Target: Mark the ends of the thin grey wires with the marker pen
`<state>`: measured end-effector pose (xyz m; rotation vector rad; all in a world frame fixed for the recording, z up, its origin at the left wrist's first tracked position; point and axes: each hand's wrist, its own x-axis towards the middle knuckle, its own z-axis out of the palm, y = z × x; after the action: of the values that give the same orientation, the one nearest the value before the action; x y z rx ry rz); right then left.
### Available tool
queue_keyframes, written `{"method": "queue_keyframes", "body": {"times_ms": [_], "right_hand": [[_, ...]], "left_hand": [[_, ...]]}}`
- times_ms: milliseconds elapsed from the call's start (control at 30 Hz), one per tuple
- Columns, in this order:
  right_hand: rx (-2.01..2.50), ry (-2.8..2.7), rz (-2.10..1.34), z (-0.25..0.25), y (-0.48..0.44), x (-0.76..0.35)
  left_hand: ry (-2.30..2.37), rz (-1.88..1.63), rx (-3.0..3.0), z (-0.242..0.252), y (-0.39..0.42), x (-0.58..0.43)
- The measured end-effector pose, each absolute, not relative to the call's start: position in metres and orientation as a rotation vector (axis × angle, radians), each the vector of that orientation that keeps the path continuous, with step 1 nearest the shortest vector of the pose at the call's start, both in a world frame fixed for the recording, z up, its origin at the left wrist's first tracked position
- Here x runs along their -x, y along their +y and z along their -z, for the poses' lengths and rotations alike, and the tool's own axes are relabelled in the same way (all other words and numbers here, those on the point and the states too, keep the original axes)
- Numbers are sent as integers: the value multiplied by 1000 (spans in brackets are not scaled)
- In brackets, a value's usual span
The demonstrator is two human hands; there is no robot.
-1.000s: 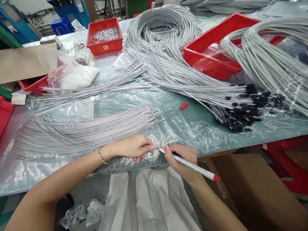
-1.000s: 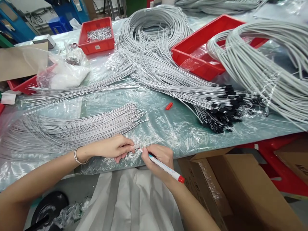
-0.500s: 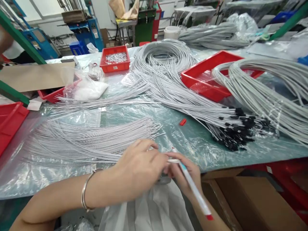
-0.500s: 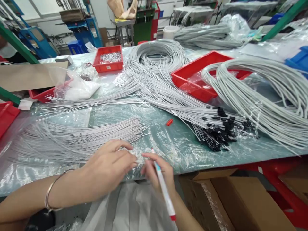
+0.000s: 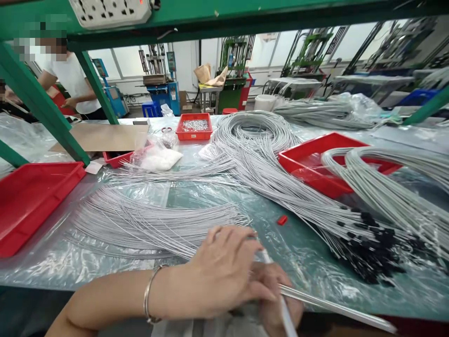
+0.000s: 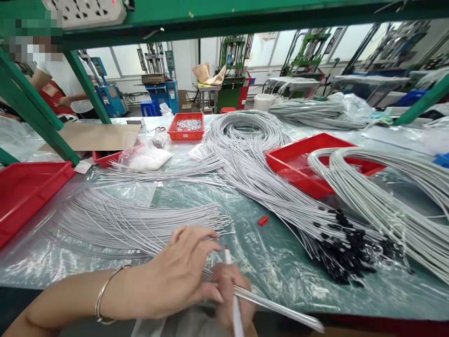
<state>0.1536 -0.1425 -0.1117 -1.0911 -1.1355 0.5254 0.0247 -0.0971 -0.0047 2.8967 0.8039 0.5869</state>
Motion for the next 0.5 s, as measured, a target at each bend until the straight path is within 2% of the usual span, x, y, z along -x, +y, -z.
{"method": "queue_keyframes", "body": {"times_ms": [167,367,500], "right_hand": [[879,-702,-882,87,-143,-185],[810,-739,-984,105,-131,-196],[887,-731,-1051,134,-130,-183]], "left_hand": [[765,22,-2688,6,-78,16],[910,20,-2850,-19,-75,25],[1232,46,-3060,-21,-29,29]]}}
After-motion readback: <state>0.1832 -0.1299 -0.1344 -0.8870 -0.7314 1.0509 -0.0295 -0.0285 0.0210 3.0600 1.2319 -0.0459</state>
